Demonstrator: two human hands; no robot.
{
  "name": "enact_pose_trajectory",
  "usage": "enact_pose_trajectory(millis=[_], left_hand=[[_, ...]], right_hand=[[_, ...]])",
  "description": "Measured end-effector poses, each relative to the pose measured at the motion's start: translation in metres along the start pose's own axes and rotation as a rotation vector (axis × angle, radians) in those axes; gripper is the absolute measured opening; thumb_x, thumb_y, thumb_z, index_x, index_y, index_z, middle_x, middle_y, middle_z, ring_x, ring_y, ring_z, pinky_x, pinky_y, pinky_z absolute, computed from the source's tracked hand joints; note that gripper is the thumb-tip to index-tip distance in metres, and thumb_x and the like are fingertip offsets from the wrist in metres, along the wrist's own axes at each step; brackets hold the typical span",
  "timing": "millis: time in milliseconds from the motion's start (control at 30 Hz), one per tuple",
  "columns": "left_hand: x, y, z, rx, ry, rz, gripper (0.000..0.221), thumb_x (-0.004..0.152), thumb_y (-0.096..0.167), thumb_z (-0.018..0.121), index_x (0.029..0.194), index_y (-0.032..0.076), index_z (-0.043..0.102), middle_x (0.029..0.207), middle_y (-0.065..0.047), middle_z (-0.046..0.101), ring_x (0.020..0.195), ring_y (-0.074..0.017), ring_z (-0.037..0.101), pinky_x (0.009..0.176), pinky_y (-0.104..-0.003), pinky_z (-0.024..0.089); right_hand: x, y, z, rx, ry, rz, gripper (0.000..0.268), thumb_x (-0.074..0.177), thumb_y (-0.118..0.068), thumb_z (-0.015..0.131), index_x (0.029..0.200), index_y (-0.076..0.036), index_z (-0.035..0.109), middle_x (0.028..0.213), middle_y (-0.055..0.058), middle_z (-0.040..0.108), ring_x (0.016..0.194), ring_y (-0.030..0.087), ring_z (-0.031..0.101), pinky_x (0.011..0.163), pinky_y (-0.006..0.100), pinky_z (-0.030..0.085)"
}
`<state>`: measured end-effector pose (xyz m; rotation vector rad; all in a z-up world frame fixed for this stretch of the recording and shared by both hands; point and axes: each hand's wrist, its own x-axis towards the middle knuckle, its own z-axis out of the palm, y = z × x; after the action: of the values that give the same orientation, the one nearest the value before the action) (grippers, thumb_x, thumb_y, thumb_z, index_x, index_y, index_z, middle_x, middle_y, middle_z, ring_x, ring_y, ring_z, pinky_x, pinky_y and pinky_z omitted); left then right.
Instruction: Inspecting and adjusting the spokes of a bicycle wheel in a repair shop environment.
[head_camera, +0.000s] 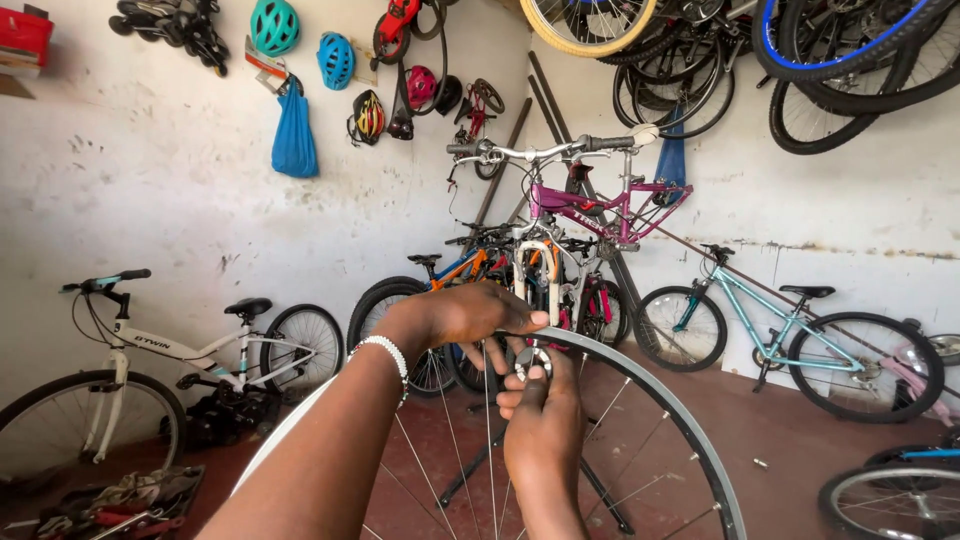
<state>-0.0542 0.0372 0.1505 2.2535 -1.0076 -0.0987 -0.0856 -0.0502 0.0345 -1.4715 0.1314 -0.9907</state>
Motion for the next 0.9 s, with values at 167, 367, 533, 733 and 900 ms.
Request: enact_pose_trajectory(millis=[167,367,533,733,900], left_hand=[[-0.008,-0.002,-0.002,-0.053,0.038,0.034,0.047,0.086,0.036,0.053,0.114,-0.001,0.062,0.096,-0.014,0.066,0.073,-0.0223,0.066,0.066,-0.032,0.057],[-0.015,-0.003,0.000,-0.050,0.042,-0.011,0.048,0.084,0.039,0.054,0.114,0.003,0.064,0.093,-0.012,0.068,0.072,-0.0214,0.065,0.063,-0.031,0.054],[-0.015,-0.018,0.003,-0.097,0.067,-0.007,0.042,0.086,0.037,0.055,0.109,0.003,0.066,0.082,-0.014,0.067,0.067,-0.0194,0.064,0.063,-0.032,0.054],[-0.022,-0.019,-0.004,-0.146,0.086,-0.032,0.046,0.085,0.038,0.055,0.114,0.003,0.064,0.094,-0.010,0.070,0.068,-0.0176,0.064,0.056,-0.028,0.050],[-0.027,-0.013,-0.017,-0.098,0.102,-0.012,0.043,0.086,0.042,0.052,0.100,0.005,0.068,0.087,-0.004,0.070,0.057,-0.0153,0.060,0.045,-0.023,0.038]], right_hand=[[-0.001,-0.004,0.000,-0.063,-0.058,-0.020,0.034,0.094,-0.012,0.037,0.125,-0.017,0.051,0.082,0.004,0.062,0.067,0.013,0.061,0.062,0.028,0.051],[-0.005,-0.005,-0.002,-0.044,-0.103,-0.012,0.034,0.093,-0.005,0.037,0.123,-0.013,0.051,0.083,0.004,0.061,0.067,0.012,0.061,0.062,0.027,0.054],[0.000,0.009,0.001,-0.015,-0.116,-0.068,0.032,0.091,-0.003,0.041,0.119,-0.008,0.055,0.078,0.006,0.063,0.063,0.013,0.065,0.060,0.026,0.056],[-0.013,0.009,0.007,-0.250,0.046,-0.304,0.026,0.085,-0.009,0.047,0.109,-0.009,0.058,0.070,0.004,0.068,0.058,0.015,0.069,0.055,0.032,0.053],[-0.019,-0.006,0.012,-0.172,0.162,-0.513,0.026,0.079,-0.005,0.048,0.099,-0.009,0.065,0.083,0.002,0.075,0.057,0.016,0.073,0.054,0.032,0.056]])
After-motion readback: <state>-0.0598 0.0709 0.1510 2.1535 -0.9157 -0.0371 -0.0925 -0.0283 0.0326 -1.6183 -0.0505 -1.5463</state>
